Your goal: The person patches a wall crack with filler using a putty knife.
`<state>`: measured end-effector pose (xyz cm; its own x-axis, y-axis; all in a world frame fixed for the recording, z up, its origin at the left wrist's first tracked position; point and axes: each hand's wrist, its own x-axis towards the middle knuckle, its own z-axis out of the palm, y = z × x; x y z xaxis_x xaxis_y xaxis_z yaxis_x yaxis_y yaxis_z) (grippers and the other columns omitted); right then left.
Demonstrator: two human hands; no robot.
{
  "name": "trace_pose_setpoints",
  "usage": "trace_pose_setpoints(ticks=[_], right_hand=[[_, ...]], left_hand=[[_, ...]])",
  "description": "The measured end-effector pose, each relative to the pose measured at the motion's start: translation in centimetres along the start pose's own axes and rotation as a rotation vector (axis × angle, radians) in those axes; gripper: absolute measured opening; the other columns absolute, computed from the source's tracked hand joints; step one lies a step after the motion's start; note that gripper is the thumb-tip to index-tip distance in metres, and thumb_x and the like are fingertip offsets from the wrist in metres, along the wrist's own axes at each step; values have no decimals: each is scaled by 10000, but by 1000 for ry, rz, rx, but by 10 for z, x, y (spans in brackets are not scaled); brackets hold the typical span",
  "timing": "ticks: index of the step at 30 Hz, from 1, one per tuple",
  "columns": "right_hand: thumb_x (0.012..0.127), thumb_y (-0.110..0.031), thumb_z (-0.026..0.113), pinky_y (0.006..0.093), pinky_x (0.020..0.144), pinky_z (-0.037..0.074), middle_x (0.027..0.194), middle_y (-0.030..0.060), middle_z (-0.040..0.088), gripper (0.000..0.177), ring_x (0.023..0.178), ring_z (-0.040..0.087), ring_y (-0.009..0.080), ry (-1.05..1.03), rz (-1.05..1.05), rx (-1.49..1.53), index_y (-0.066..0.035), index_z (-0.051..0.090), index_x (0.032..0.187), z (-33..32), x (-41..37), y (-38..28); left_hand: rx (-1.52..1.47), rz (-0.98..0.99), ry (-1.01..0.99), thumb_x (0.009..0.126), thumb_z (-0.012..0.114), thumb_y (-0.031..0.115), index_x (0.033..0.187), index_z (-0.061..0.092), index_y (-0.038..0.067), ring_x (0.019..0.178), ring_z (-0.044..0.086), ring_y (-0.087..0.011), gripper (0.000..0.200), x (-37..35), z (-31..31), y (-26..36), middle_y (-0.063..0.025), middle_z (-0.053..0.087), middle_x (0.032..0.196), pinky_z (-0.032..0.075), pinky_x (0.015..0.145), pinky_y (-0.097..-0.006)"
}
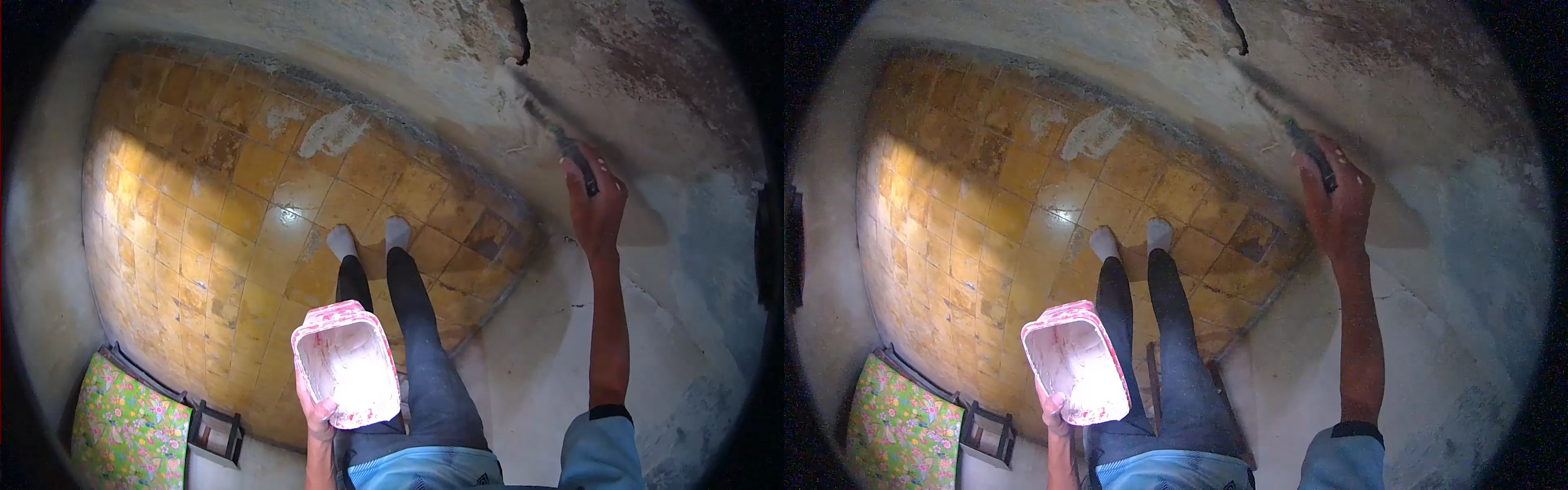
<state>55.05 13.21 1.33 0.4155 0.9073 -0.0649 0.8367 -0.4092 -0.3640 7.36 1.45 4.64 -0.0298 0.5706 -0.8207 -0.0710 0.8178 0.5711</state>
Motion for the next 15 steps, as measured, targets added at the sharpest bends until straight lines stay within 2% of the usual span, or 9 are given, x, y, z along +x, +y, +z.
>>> trace_pose_setpoints(ticks=[2, 5, 8, 11, 15], right_hand=[[917, -274, 626, 332, 820, 512, 1046, 183, 678, 394, 919, 682, 250, 77, 2, -103, 33, 623, 1164, -1, -3, 14], [921, -260, 623, 324, 799, 514, 1018, 172, 686, 381, 893, 682, 233, 89, 63, 83, 38, 628, 1158, -14, -19, 2], [924, -251, 623, 315, 771, 515, 977, 159, 695, 357, 863, 682, 220, 100, 92, 145, 38, 639, 1133, -24, -29, 5], [923, -246, 631, 309, 752, 517, 936, 153, 700, 337, 839, 683, 212, 59, -22, 131, 32, 650, 1113, -23, -18, -6], [920, -251, 637, 331, 762, 520, 935, 164, 703, 354, 850, 691, 233, 19, 30, 91, 30, 646, 1135, -12, 5, -15]], left_hand=[[-2, -3, -2, 712, 661, 384, 1489, 181, -30, 1279, 454, -338, 1003, 0, 1, 0, -237, 376, 1426, 380, 1072, -422], [-8, -3, -3, 713, 661, 383, 1489, 182, -31, 1279, 455, -338, 1001, -1, 0, -1, -237, 377, 1426, 382, 1071, -421], [-13, -4, 0, 714, 660, 383, 1488, 183, -32, 1279, 456, -337, 1000, -1, 1, 0, -237, 377, 1425, 384, 1070, -421], [-11, -5, 1, 715, 660, 382, 1488, 183, -33, 1278, 457, -336, 998, -2, 2, -2, -237, 378, 1425, 385, 1070, -420], [-9, -5, 1, 716, 659, 381, 1487, 184, -34, 1278, 458, -335, 996, -3, 1, -1, -237, 378, 1425, 388, 1068, -419]])
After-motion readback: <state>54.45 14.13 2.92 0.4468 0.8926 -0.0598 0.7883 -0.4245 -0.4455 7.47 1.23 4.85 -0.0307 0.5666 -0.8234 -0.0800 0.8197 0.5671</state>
